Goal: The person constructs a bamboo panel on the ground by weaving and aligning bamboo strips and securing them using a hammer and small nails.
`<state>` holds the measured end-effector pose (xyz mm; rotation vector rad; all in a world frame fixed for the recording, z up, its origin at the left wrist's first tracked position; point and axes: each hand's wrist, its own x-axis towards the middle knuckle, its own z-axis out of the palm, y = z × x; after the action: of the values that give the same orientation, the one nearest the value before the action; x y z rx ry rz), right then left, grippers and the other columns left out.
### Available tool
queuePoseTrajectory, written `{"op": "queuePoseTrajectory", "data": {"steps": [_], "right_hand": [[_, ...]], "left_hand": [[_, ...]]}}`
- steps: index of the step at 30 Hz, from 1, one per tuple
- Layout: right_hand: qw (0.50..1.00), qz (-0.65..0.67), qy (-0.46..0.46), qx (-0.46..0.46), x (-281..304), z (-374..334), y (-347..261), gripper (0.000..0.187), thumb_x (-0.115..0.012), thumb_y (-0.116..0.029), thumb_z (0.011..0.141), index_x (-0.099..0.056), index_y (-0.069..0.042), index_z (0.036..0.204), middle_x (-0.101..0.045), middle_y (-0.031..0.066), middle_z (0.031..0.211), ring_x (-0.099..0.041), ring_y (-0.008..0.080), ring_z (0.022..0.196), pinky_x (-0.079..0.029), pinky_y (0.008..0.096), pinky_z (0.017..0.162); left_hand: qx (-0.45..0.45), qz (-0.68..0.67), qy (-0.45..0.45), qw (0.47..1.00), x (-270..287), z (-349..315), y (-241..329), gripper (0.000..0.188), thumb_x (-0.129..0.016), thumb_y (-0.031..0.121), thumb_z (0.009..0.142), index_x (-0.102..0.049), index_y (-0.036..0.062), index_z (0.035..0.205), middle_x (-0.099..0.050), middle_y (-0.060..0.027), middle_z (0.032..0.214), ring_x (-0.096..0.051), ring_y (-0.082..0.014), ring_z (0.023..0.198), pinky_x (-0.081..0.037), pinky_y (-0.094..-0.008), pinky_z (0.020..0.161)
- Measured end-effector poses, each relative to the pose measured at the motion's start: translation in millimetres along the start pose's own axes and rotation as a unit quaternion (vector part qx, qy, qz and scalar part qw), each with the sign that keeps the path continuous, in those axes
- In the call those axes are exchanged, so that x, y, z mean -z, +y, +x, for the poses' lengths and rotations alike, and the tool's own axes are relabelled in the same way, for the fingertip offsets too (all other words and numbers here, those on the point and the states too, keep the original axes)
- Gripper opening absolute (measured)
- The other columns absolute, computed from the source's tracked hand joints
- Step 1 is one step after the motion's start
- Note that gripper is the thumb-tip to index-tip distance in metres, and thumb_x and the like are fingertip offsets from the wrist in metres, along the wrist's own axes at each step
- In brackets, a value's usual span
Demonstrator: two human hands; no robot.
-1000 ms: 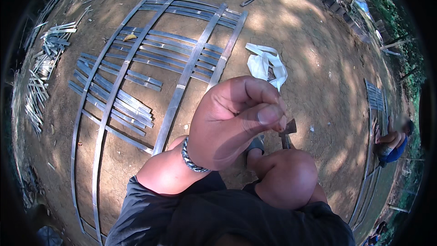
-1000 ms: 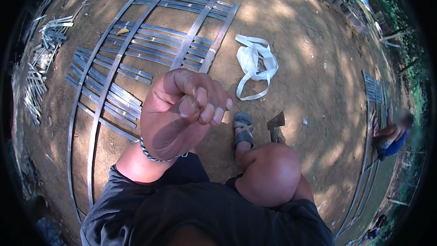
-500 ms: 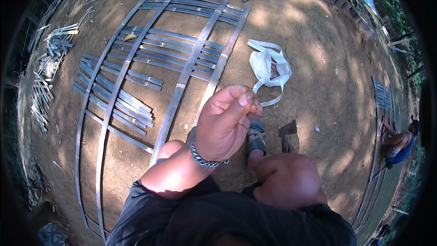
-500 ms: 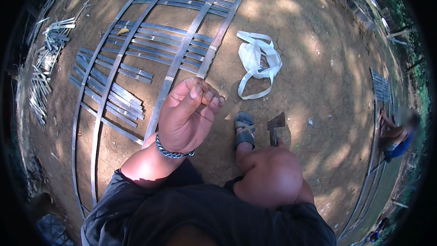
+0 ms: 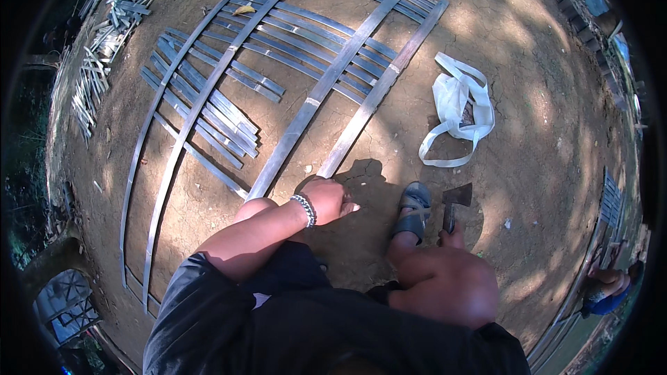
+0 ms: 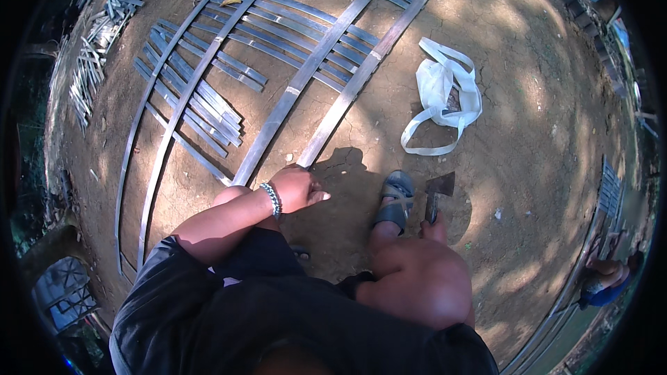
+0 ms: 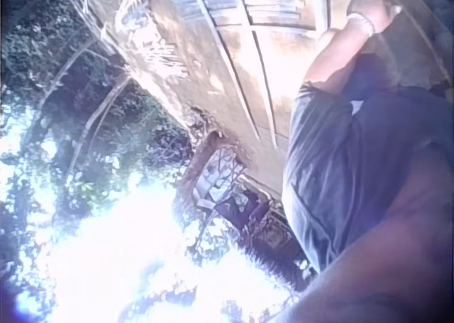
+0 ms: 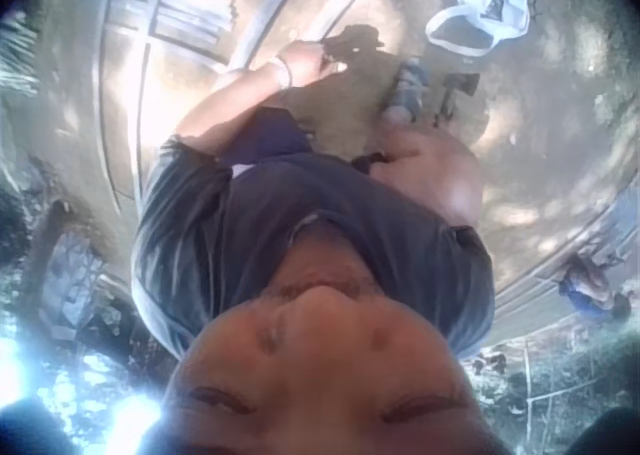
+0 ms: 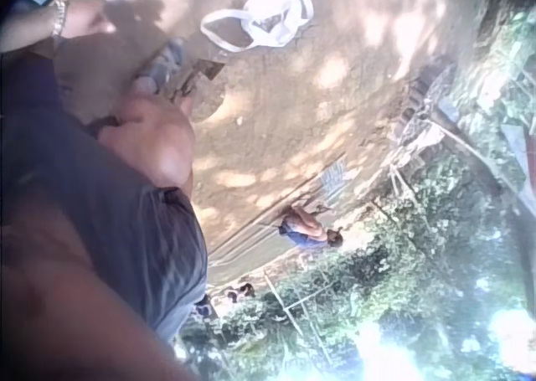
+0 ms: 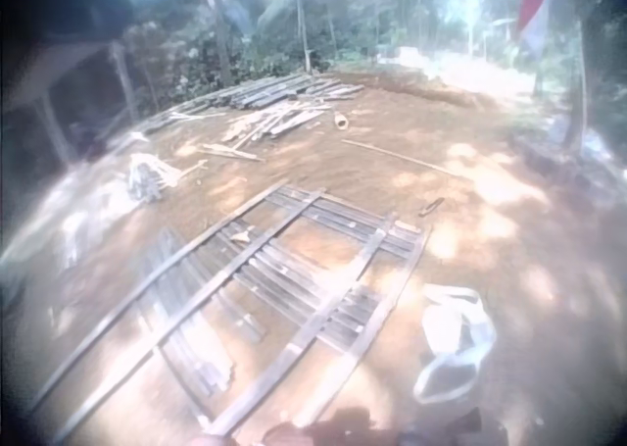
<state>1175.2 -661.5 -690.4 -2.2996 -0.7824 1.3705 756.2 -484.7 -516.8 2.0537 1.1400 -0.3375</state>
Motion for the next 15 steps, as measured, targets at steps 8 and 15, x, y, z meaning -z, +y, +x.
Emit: {"op": "queuePoseTrajectory", "data": {"steps": [8, 15], "right_hand": [[0.977, -0.191, -0.021, 0.093, 0, 10, -70, 0.062, -0.063, -0.007, 0.090, -0.045, -0.011, 0.150, -0.069, 0.0252, 0.108, -0.070, 0.0387, 0.094, -0.055, 0.0478, 0.084], [0.916, -0.272, -0.012, 0.295, -5, 64, -129, 0.069, -0.065, -0.006, 0.090, -0.042, -0.012, 0.154, -0.060, 0.0304, 0.133, -0.060, 0.0478, 0.123, -0.049, 0.0512, 0.102]], "left_hand": [[0.042, -0.167, 0.029, 0.985, -14, 29, -97, 0.031, -0.071, 0.031, 0.095, -0.071, 0.0064, 0.114, -0.075, -0.0157, 0.110, -0.070, -0.0351, 0.105, -0.055, -0.0434, 0.090], [0.197, -0.359, 0.184, 0.893, -57, 56, -112, 0.032, -0.073, 0.028, 0.097, -0.070, 0.0008, 0.114, -0.076, -0.0108, 0.105, -0.072, -0.0212, 0.101, -0.055, -0.0355, 0.092]]}}
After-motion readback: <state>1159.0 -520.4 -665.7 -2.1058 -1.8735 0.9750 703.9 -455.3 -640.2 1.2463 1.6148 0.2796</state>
